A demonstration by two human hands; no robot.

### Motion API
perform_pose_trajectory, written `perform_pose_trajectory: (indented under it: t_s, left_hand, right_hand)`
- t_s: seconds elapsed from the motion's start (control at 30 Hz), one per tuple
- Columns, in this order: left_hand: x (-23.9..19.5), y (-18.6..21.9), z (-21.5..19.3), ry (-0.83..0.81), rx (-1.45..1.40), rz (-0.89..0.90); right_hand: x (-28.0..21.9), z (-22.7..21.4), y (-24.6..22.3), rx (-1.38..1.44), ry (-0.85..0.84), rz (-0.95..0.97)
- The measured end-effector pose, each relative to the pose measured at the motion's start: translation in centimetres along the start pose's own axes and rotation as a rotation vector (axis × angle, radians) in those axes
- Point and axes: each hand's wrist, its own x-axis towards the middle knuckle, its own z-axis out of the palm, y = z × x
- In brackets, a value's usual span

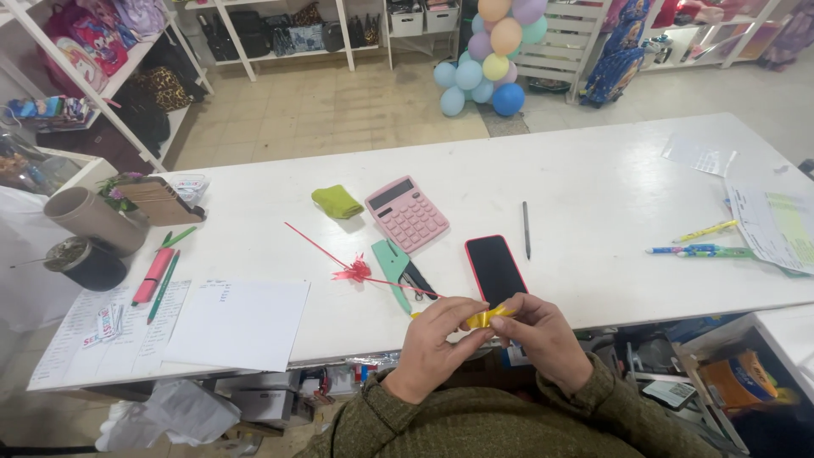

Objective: The recorder is making decorative bows from red and yellow ribbons, trimming them with scissors.

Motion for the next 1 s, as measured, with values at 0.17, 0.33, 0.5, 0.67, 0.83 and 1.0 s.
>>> perform_pose_trajectory:
  t_s: [0.17, 0.33, 0.5, 0.67, 0.83, 1.0]
  left_hand:
    - [-0.5, -0.6, -0.2, -0.049, -0.369, -0.314]
    - [-0.9, -2.3, 0.0, -0.011, -0.624, -0.545]
    - [-0.7, -3.1, -0.1, 0.034, -0.673, -0.559]
    - [-1.2, -3.8, -0.3, 0.112, -0.640, -0.496]
    - [-1.9, -2.3, -1.6, 0.181, -0.554, -0.449]
    - [-3.9, -1.4, -3.9, 0.163, -0.373, -0.420]
  right_hand:
    - [0.3, 0.6, 0.2, 0.105, -0.027, -0.006]
    - [0.7, 0.7, 0.6, 0.152, 0.006, -0.023]
    - [0.9, 0.9, 0.7, -0.167, 0.071, -0.308]
    - [1.1, 3.4, -1.9, -0.498, -0.010, -0.355]
    - [1.9, 4.8, -1.8, -0.613, -0.053, -0.358]
    - [3.5, 6.7, -1.4, -0.574, -0.169, -0.293]
